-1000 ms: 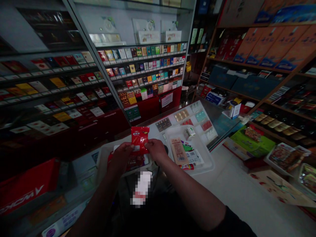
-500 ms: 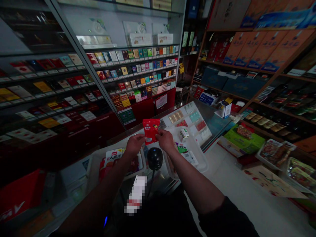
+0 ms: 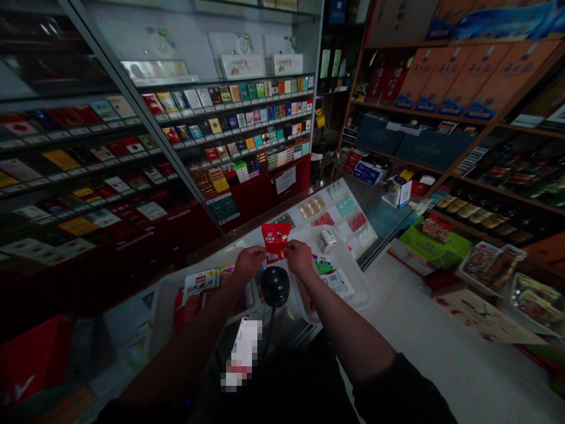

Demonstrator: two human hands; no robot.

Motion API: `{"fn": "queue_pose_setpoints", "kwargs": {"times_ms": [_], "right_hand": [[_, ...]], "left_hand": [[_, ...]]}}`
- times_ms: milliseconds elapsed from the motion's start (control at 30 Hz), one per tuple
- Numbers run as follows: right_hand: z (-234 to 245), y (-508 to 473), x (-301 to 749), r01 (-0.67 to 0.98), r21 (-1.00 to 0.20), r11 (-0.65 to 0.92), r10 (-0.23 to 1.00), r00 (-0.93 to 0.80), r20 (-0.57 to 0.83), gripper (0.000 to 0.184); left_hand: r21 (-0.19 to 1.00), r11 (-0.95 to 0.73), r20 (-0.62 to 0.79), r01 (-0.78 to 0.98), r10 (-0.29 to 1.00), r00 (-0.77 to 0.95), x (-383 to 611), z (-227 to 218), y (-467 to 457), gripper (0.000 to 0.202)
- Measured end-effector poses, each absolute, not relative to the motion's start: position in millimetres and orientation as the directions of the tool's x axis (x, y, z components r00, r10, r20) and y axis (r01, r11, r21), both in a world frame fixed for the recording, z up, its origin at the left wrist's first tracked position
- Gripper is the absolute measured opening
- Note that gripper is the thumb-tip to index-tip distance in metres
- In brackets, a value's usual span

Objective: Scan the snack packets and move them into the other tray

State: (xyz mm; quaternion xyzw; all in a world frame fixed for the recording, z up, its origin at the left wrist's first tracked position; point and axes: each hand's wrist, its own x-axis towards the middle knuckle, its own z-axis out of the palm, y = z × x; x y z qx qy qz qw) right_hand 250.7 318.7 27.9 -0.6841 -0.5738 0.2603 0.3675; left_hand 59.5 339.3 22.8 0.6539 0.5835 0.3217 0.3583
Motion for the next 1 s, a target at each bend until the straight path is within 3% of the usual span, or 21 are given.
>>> {"fn": "queue_pose_setpoints", "kwargs": {"times_ms": [333,633,800,1000], "right_hand": [[21.5,313.5,249.9,0.560,-0.824,-0.084,0.978,0.206,0.041,0.015],[21.2,308.2,252.5,0.515,-0.850,-0.111,0.972,0.234,0.015,0.014],[18.6,308.7,257.2,0.478,-0.877,-0.054,0.978,0.202,0.050,0.017],[11.0,306.8,258.4,0.577,-0.810,-0.105,0.986,0.167,-0.009,0.012]], "left_hand": [[0.902,-0.045,-0.004,0.430,0.994,0.111,61.7,19.2,339.5,0.027],[0.855,-0.090,0.043,0.510,0.994,0.102,64.4,23.1,332.7,0.028],[0.922,-0.020,-0.005,0.388,0.998,0.062,64.6,17.8,332.9,0.029],[0.933,-0.054,0.026,0.355,0.996,0.082,64.1,13.8,333.7,0.030]]}}
